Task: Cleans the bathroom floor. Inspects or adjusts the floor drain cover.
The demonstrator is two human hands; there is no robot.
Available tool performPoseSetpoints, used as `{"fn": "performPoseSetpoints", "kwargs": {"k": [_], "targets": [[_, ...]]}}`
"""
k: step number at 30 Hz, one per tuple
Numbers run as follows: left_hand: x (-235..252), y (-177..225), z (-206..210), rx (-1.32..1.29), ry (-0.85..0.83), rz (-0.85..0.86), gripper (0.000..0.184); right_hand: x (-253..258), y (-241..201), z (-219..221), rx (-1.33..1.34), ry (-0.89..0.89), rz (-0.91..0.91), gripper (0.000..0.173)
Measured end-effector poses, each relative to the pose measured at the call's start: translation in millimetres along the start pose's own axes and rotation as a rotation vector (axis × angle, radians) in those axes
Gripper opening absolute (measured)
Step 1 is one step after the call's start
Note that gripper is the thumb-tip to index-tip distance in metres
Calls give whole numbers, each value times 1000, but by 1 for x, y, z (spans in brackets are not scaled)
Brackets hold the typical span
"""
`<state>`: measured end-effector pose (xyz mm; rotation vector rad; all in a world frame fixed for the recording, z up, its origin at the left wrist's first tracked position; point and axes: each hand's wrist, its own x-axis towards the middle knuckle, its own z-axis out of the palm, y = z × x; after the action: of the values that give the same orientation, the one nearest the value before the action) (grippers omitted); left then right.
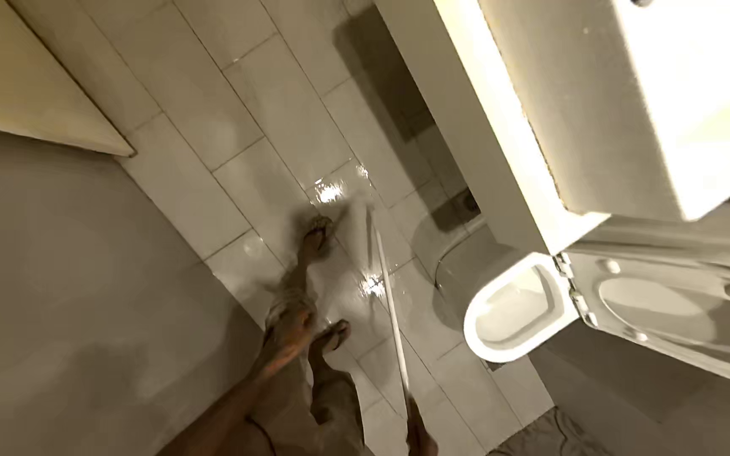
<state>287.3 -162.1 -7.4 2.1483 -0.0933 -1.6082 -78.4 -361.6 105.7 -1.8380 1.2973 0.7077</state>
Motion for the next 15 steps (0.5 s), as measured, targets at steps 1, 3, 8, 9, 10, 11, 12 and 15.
{"fn": "performPoseSetpoints", "kwargs": {"k": [1,3,8,9,10,11,12,15], "targets": [[8,-2,-11,-94,-1,-13,41,67,-54,14,43,49,-90,48],[17,-8,-30,-358,38,-54,34,200,-176,19,31,109,-256,49],[16,-36,-80,-387,226,-205,29,437,-468,-42,-240,75,-257,52],[20,-45,-86,-363,261,-211,29,465,-508,-56,-248,74,-240,52],[23,-56,-88,-359,291,-212,28,487,-541,-70,-249,66,-223,52],[27,-67,-88,-365,311,-217,28,500,-560,-81,-249,54,-211,52],[31,-72,-89,-382,325,-225,27,507,-569,-90,-260,53,-203,53],[35,-61,-91,-439,327,-229,29,493,-518,-103,-301,42,-196,54]]}}
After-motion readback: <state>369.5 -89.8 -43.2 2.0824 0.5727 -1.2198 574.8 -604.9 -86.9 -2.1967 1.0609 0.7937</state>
